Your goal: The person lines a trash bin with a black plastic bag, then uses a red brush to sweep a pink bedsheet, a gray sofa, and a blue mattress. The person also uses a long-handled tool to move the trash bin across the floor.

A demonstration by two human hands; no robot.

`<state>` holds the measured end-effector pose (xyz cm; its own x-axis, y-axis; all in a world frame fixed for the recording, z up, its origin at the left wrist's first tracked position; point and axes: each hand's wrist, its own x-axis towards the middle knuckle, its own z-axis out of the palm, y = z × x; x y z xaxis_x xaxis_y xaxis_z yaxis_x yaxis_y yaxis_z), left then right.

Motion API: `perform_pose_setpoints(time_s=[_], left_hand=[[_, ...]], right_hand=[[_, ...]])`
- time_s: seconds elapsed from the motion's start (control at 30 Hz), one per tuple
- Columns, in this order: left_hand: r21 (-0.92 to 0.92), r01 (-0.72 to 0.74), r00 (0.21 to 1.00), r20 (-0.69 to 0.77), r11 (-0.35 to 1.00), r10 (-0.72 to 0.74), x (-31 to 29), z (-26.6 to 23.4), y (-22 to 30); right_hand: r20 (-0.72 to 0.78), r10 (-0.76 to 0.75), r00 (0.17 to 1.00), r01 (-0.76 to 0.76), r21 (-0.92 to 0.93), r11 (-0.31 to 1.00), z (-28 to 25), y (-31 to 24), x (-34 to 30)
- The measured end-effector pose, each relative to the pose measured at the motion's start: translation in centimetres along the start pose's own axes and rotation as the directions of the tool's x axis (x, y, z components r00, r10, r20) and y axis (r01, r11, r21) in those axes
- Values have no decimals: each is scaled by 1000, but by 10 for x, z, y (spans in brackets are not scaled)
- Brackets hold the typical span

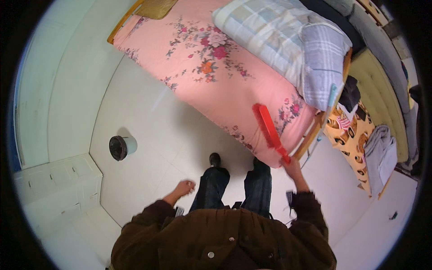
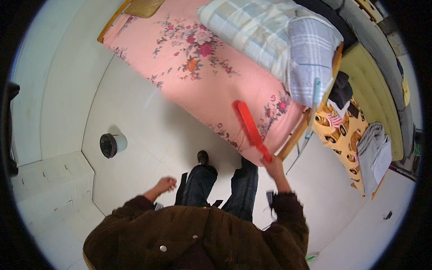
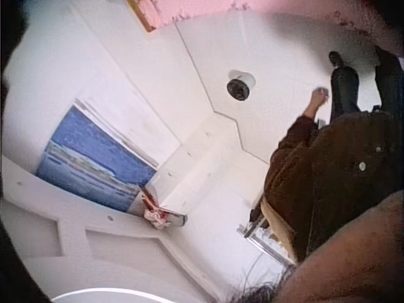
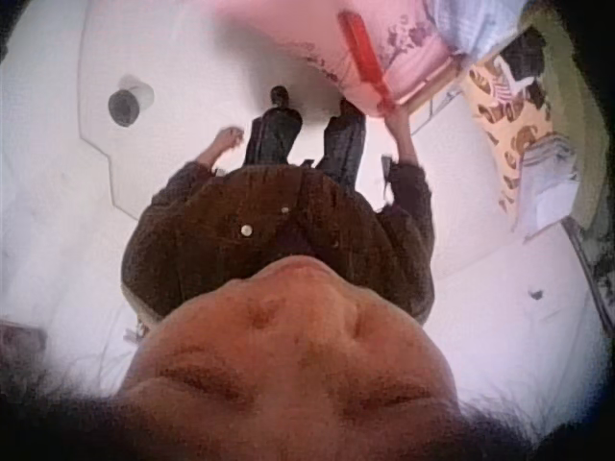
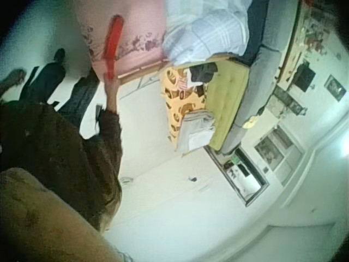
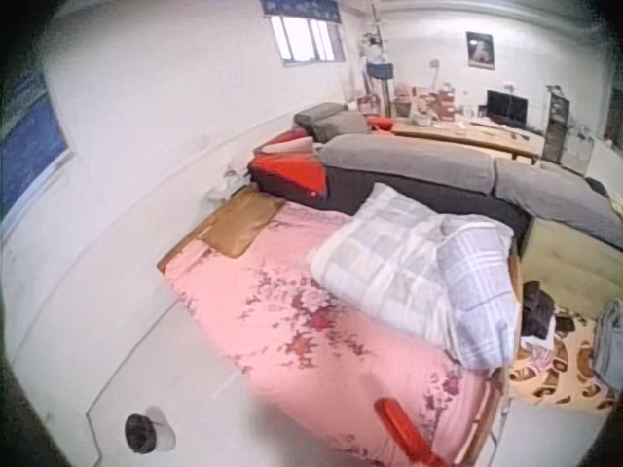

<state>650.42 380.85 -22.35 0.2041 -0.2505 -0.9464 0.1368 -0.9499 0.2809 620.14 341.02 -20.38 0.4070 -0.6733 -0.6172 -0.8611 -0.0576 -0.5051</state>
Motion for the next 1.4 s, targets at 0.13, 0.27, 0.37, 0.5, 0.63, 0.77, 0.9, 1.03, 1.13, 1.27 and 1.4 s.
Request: perform_pose_setpoints(time_s=[0.13, 0.27, 0.37, 0.5, 0.63, 0.77, 0.9, 1.03, 1.13, 1.27, 1.4], left_hand=[[-237, 108, 990, -57, 965, -125, -38, -5, -58], [-478, -13, 947, -288, 878, -143, -20, 2, -62], [-601, -84, 908, -375, 795, -187, 1, 36, -61], [-672, 91, 968, -115, 735, -225, 8, 105, -30], [-606, -50, 998, -61, 794, 16, -8, 126, 35], [-609, 13, 998, -46, 793, -52, -17, 106, 79], [-605, -56, 998, -65, 794, 21, 4, 91, 83], [-658, -72, 994, -108, 750, 0, 23, 88, 71], [-579, 52, 994, -45, 814, -95, 23, 84, 78], [-574, 8, 1000, 28, 819, 10, 9, 77, 104], [-476, -29, 972, 191, 879, 135, -3, 59, 104]], right_hand=[[-206, -204, 957, 140, -288, 947, -2, -12, 157], [-322, -127, 938, 2, -362, 932, -4, -20, 304], [-390, -94, 916, -12, -261, 965, 60, -52, 342], [199, -316, 928, 369, -368, 853, 233, -84, 244], [798, -349, 491, 659, -78, 748, 313, -81, 150], [249, -369, 895, 386, -23, 922, 185, -58, 224], [-82, -70, 994, 73, 33, 997, -7, 21, 316], [-125, 22, 992, -80, -475, 876, -7, 106, 299], [85, -16, 996, 54, -468, 882, 117, 97, 230], [695, -181, 696, 464, -243, 852, 231, 6, 141], [337, -360, 870, 376, 17, 926, 168, -75, 182]])
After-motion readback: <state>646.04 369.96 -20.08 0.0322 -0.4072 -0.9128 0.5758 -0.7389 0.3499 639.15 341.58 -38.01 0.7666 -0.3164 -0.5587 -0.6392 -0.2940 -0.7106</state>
